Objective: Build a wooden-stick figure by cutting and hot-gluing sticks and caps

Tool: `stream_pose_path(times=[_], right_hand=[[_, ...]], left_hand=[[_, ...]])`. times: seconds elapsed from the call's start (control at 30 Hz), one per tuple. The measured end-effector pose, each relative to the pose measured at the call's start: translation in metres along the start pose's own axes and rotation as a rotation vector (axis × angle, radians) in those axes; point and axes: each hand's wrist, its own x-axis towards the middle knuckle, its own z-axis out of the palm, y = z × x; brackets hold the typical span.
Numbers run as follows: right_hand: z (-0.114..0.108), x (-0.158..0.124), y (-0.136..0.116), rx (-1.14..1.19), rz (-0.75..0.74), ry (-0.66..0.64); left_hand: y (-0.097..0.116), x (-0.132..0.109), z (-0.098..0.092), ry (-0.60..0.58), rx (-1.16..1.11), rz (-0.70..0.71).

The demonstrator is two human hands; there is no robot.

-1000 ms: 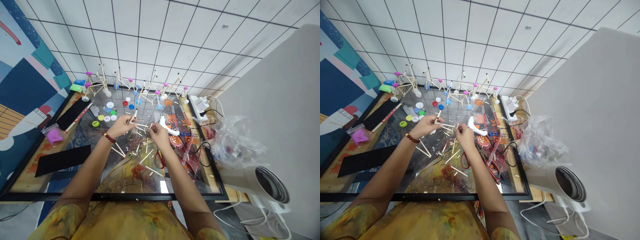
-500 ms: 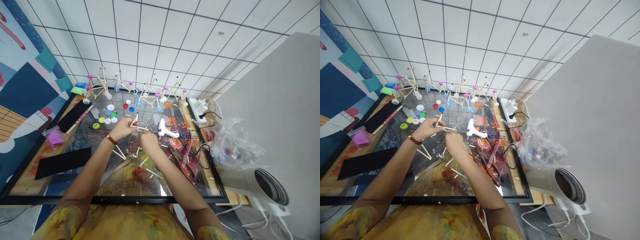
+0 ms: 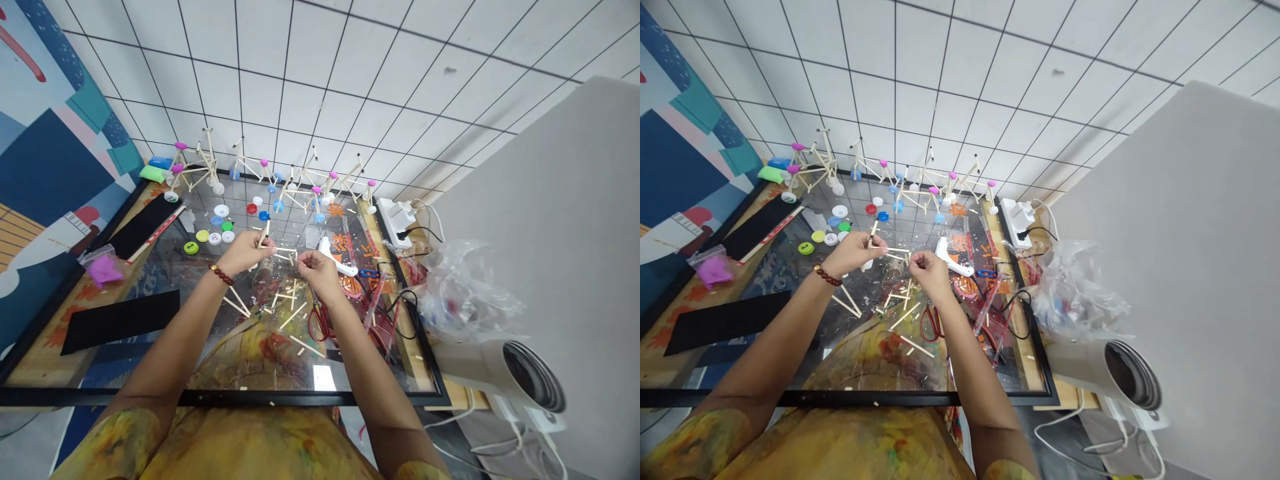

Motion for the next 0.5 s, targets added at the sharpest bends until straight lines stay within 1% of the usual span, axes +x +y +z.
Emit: stream_pose_path(times=[0.07, 0.17, 0.33, 0.5], right_hand=[[0.003, 0.005, 0.002, 0.101, 0.027, 0.019], [0.005, 0.009, 0.003, 0.150, 0.038, -0.015], [0.005, 0.009, 0.007, 0.123, 0.001, -0.030], [0.008, 0.008, 0.011, 0.023, -0.023, -0.019]], left_hand=[[0.001, -0.001, 0.000, -0.011, 0.005, -0.014], [0.002, -0.002, -0.001, -0.027, -0.011, -0.026], [-0.001, -0.001, -0.002, -0.032, -0.026, -0.004], [-0.008, 0.003, 0.002, -0.048, -0.046, 0.049]])
